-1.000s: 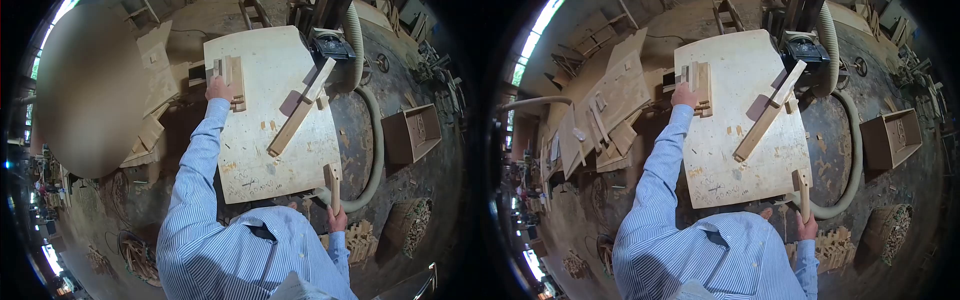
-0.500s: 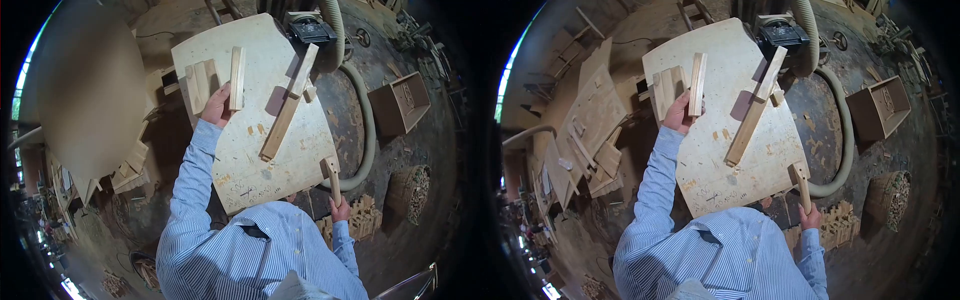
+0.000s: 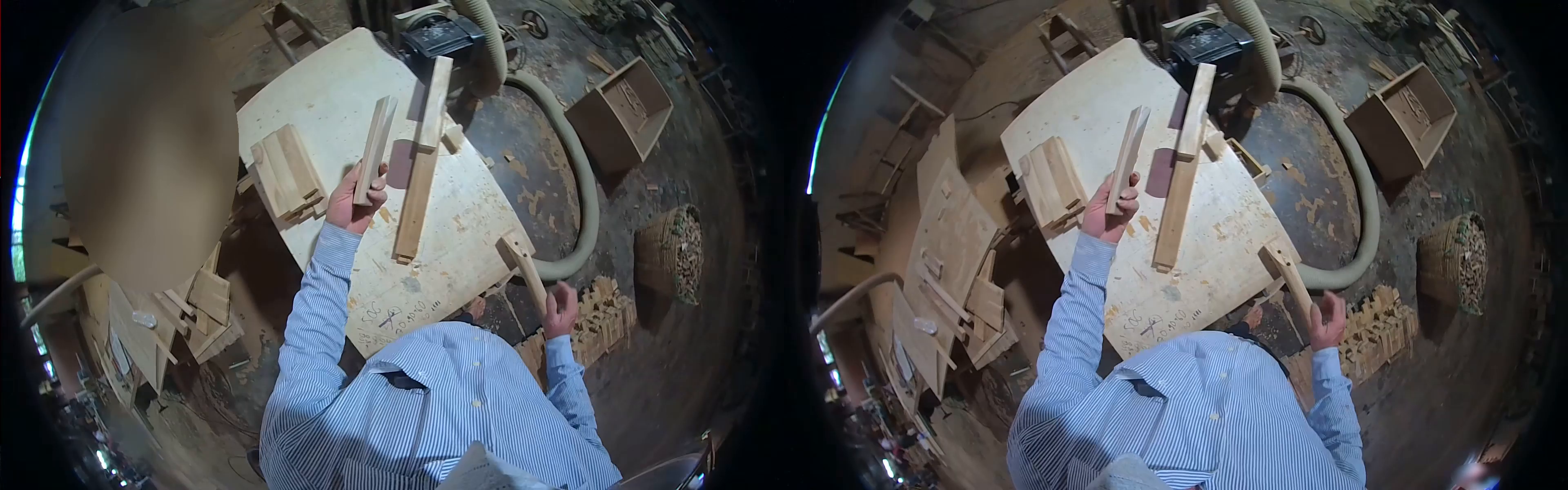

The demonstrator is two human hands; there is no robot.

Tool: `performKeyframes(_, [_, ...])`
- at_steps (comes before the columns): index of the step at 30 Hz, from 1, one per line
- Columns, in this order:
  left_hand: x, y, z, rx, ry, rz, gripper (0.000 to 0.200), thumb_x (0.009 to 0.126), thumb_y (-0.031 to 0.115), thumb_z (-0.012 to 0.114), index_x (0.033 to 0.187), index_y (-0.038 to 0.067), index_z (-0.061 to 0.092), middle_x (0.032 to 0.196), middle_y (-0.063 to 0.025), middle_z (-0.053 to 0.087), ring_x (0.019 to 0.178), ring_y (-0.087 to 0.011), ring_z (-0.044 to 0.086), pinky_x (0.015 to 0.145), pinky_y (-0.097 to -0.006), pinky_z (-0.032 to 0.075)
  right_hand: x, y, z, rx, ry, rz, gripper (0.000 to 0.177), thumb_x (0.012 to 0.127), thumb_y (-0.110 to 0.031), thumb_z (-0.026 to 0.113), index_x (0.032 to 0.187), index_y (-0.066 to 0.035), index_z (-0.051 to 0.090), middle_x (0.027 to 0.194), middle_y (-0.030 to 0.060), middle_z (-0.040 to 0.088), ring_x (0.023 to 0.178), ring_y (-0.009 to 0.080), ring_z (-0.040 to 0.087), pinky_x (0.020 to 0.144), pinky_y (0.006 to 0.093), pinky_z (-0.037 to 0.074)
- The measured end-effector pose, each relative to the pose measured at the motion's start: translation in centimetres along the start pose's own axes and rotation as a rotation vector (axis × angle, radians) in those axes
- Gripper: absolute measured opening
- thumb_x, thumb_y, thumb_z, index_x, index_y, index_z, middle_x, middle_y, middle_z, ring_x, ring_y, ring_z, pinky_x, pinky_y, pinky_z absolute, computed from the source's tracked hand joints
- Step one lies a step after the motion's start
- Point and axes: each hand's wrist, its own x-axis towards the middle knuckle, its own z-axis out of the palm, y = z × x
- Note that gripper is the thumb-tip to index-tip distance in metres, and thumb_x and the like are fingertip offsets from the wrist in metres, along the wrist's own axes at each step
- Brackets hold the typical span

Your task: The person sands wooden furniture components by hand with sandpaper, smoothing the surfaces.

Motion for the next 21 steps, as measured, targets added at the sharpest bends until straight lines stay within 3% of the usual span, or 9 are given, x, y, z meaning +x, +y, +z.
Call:
performKeyframes(3, [-1.2, -3.0, 2.4, 0.086, 0.025, -0.106, 0.035, 0.111, 0.023, 0.050, 0.138, 0.001, 0.054, 0.118, -0.0140, 0.060, 0.081, -0.0097, 0.058, 0.065, -0.0202, 0.052, 3.9, -6.3, 0.2, -0.179, 0.019, -0.333, 0.065, 0.081, -0.016, 0.083, 0.140, -0.003, 0.060, 0.139, 0.0187, 0.059, 0.125, 0.0364, 0.061, 0.106, 0.0419, 0.050])
performKeyframes(5, [-2.4, -5.5, 3.7, 0.409, 0.221, -0.247, 0.039, 0.111, 0.025, 0.049, 0.140, 0.001, 0.055, 0.105, -0.0100, 0.065, 0.069, -0.0080, 0.059, 0.054, -0.0181, 0.048, 7.2, -11.3, 0.7, -0.284, -0.049, -0.605, 0.077, 0.077, -0.022, 0.090, 0.145, -0.007, 0.057, 0.149, 0.0192, 0.052, 0.137, 0.0377, 0.052, 0.114, 0.0447, 0.045])
performKeyframes(7, [-3.8, -8.2, 5.2, 0.708, 0.238, -0.414, 0.044, 0.110, 0.028, 0.048, 0.144, 0.000, 0.054, 0.092, -0.0066, 0.067, 0.060, -0.0088, 0.060, 0.048, -0.0188, 0.047, 9.9, -14.2, 1.9, -0.276, -0.032, -0.906, 0.075, 0.079, -0.025, 0.087, 0.146, -0.011, 0.058, 0.153, 0.0186, 0.051, 0.141, 0.0377, 0.048, 0.113, 0.0484, 0.044])
performKeyframes(10, [-6.9, -10.9, 7.3, 0.608, 0.174, -0.661, 0.048, 0.110, 0.029, 0.045, 0.148, 0.000, 0.050, 0.096, -0.0118, 0.070, 0.062, -0.0109, 0.064, 0.050, -0.0198, 0.051, 12.2, -16.4, 2.0, -0.292, -0.411, -1.157, 0.047, 0.090, -0.035, 0.076, 0.131, -0.015, 0.065, 0.135, 0.0134, 0.062, 0.127, 0.0339, 0.059, 0.100, 0.0448, 0.052])
performKeyframes(13, [-9.3, -12.9, 6.6, 0.576, 0.236, -0.738, 0.047, 0.109, 0.028, 0.046, 0.146, 0.000, 0.052, 0.101, -0.0145, 0.071, 0.062, -0.0139, 0.065, 0.051, -0.0210, 0.052, 13.3, -14.3, 1.3, -0.462, -0.832, -1.076, 0.034, 0.098, -0.033, 0.068, 0.123, -0.010, 0.063, 0.113, 0.0117, 0.066, 0.104, 0.0299, 0.066, 0.086, 0.0431, 0.056])
performKeyframes(15, [-11.0, -14.0, 2.5, 0.405, 0.194, -0.718, 0.047, 0.109, 0.028, 0.048, 0.145, -0.001, 0.053, 0.103, -0.0159, 0.071, 0.066, -0.0159, 0.067, 0.054, -0.0215, 0.053, 13.7, -12.1, -0.1, -0.331, -0.826, -0.982, 0.033, 0.101, -0.034, 0.065, 0.123, -0.009, 0.063, 0.111, 0.0150, 0.065, 0.102, 0.0335, 0.066, 0.088, 0.0456, 0.056])
performKeyframes(16, [-11.2, -14.6, 1.5, 0.227, 0.174, -0.695, 0.047, 0.108, 0.028, 0.050, 0.143, -0.003, 0.054, 0.105, -0.0174, 0.071, 0.070, -0.0179, 0.070, 0.057, -0.0220, 0.054, 13.5, -11.6, -1.5, -0.212, -0.797, -0.931, 0.034, 0.102, -0.035, 0.064, 0.125, -0.009, 0.062, 0.113, 0.0169, 0.065, 0.105, 0.0355, 0.065, 0.090, 0.0465, 0.055])
performKeyframes(19, [-9.7, -19.9, 7.2, 0.366, 0.198, -0.609, 0.042, 0.108, 0.026, 0.055, 0.140, -0.001, 0.057, 0.097, -0.0123, 0.070, 0.072, -0.0124, 0.067, 0.062, -0.0217, 0.057, 10.8, -9.6, -2.8, 0.065, -0.849, -0.795, 0.049, 0.104, -0.038, 0.061, 0.142, -0.006, 0.055, 0.130, 0.0220, 0.062, 0.120, 0.0368, 0.063, 0.104, 0.0462, 0.051])
performKeyframes(21, [-12.5, -23.0, 6.5, 0.295, 0.298, -0.675, 0.040, 0.107, 0.022, 0.056, 0.140, -0.002, 0.056, 0.104, -0.0130, 0.070, 0.082, -0.0159, 0.069, 0.071, -0.0254, 0.058, 3.0, -8.5, 0.4, 0.372, -0.929, -0.487, 0.064, 0.105, -0.039, 0.060, 0.155, -0.003, 0.042, 0.145, 0.0223, 0.057, 0.133, 0.0336, 0.058, 0.114, 0.0435, 0.044])
